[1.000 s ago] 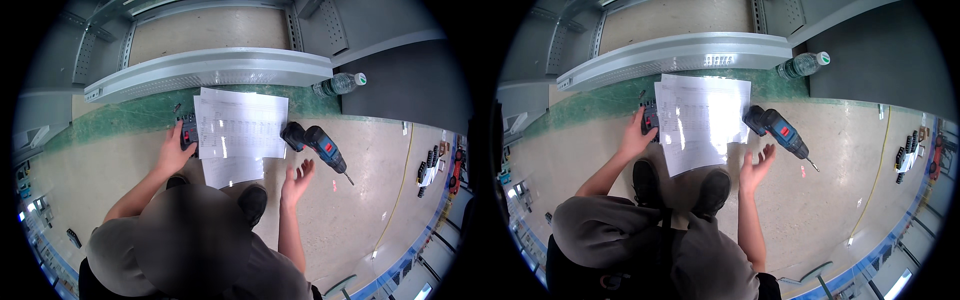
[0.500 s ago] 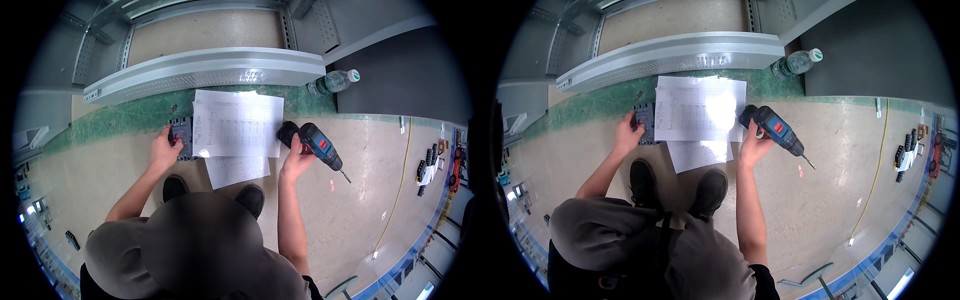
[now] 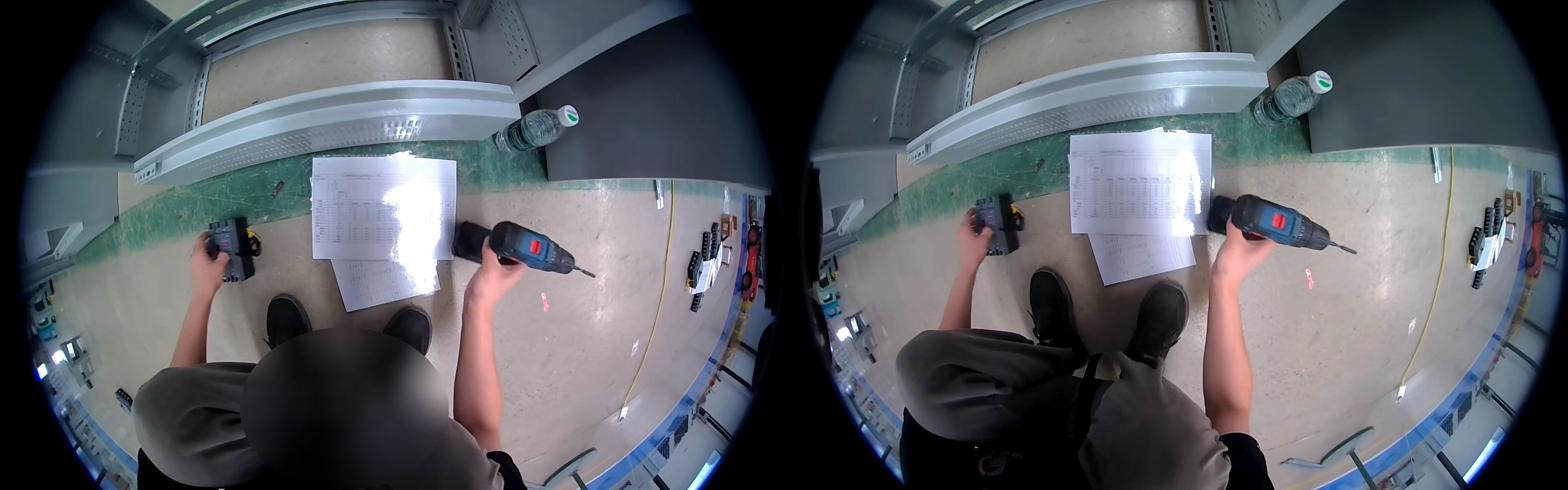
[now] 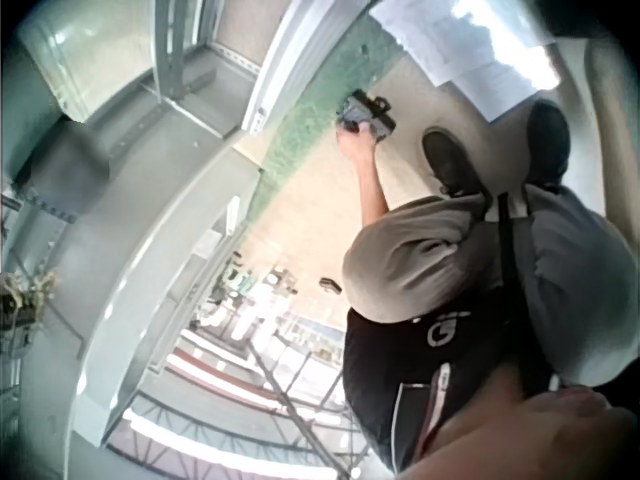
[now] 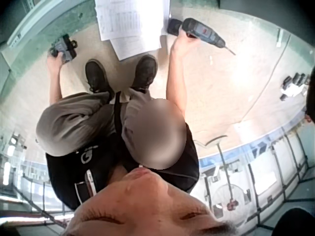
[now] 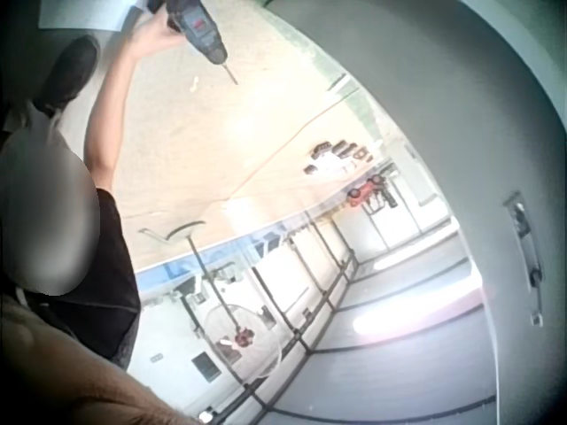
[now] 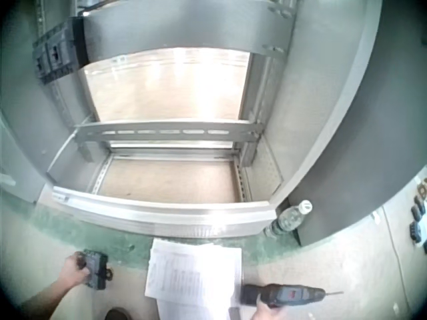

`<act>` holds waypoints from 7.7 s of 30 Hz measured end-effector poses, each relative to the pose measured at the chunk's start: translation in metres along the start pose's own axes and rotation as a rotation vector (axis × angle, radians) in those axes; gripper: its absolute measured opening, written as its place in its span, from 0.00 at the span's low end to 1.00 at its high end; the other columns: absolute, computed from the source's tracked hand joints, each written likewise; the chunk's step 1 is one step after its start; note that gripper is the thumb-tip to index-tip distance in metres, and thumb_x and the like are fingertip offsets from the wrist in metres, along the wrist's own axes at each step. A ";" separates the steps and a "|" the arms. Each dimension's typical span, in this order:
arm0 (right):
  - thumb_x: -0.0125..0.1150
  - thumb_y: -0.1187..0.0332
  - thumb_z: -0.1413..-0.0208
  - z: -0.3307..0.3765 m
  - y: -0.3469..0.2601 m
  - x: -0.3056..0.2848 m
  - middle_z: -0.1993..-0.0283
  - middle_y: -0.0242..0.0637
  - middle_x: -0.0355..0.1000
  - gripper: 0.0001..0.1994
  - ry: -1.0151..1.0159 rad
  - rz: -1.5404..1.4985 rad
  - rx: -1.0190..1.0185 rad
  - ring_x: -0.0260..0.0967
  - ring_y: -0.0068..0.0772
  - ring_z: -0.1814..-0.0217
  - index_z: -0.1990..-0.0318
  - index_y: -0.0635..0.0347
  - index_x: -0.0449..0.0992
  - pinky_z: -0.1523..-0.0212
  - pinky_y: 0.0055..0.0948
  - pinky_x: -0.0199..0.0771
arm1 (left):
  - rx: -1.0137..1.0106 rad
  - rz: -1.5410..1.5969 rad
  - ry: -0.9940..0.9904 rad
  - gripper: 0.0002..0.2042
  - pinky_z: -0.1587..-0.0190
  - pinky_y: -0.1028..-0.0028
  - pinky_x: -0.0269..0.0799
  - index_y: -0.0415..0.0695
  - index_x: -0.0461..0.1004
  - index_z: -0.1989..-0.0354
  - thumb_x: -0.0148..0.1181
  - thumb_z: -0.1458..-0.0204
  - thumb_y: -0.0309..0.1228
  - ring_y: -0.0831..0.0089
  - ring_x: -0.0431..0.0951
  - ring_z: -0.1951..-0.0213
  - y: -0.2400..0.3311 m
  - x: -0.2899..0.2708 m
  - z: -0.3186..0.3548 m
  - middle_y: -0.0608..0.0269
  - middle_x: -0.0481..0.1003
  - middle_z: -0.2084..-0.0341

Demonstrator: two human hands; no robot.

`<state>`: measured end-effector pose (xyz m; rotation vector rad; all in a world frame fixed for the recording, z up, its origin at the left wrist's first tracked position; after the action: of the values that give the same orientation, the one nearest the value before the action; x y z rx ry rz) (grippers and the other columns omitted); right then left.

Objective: The person reviews a laminated document, then uses a cordless drill to install several gray electrical components into a metal cabinet. They handle the components one at a time, securing them with screws while another person works nearby.

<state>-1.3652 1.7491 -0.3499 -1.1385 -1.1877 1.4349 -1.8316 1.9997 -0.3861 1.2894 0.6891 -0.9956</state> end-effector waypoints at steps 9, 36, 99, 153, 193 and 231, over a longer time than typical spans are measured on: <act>0.64 0.78 0.47 0.018 -0.012 -0.074 0.61 0.31 0.66 0.21 -0.222 0.180 -0.268 0.66 0.25 0.55 0.47 0.63 0.63 0.37 0.36 0.56 | 0.687 -0.218 -0.143 0.24 0.38 0.57 0.63 0.36 0.68 0.45 0.57 0.55 0.25 0.47 0.65 0.40 0.142 0.042 0.060 0.44 0.64 0.42; 0.59 0.70 0.40 0.044 0.025 -0.129 0.44 0.36 0.64 0.24 -0.106 0.235 -0.164 0.67 0.29 0.48 0.38 0.61 0.61 0.41 0.38 0.65 | 0.584 -0.057 -1.394 0.16 0.62 0.68 0.74 0.37 0.73 0.49 0.54 0.46 0.27 0.66 0.80 0.68 0.260 0.038 0.133 0.57 0.79 0.68; 0.65 0.66 0.47 -0.019 -0.725 0.086 0.72 0.33 0.72 0.11 -0.362 -0.270 -0.766 0.67 0.21 0.79 0.62 0.65 0.77 0.77 0.25 0.69 | 1.415 -0.440 1.116 0.55 0.33 0.50 0.48 0.32 0.51 0.35 0.74 0.65 0.55 0.55 0.57 0.34 0.755 -0.486 -0.066 0.45 0.59 0.38; 0.65 0.66 0.46 -0.024 -0.709 0.116 0.75 0.29 0.70 0.10 -0.354 -0.278 -0.849 0.66 0.18 0.80 0.64 0.65 0.76 0.78 0.23 0.68 | 1.505 -0.368 1.165 0.50 0.37 0.52 0.54 0.35 0.59 0.38 0.76 0.68 0.51 0.58 0.62 0.38 0.753 -0.485 -0.076 0.51 0.63 0.42; 0.65 0.64 0.46 -0.017 -0.702 0.115 0.79 0.28 0.69 0.12 -0.317 -0.308 -0.849 0.66 0.17 0.80 0.64 0.66 0.77 0.76 0.22 0.70 | 1.509 -0.356 1.228 0.50 0.37 0.51 0.55 0.36 0.60 0.39 0.76 0.69 0.52 0.58 0.62 0.38 0.752 -0.484 -0.082 0.51 0.63 0.43; 0.65 0.71 0.44 0.003 -0.612 0.125 0.74 0.25 0.72 0.10 -0.381 -0.316 -0.797 0.64 0.13 0.76 0.57 0.64 0.78 0.77 0.21 0.69 | 1.479 -0.491 1.160 0.46 0.34 0.50 0.51 0.43 0.56 0.34 0.73 0.63 0.45 0.55 0.57 0.34 0.749 -0.486 -0.085 0.49 0.59 0.39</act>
<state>-1.3308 1.9385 0.2442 -1.1243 -2.2226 0.9601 -1.3674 2.1742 0.3614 3.2329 1.2163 -1.0781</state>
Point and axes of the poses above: each hand's wrist, its own z-axis away from the middle knuckle, its own x-axis out of the palm, y = z × x, the point moved 2 cm from there along -z, towards the middle knuckle
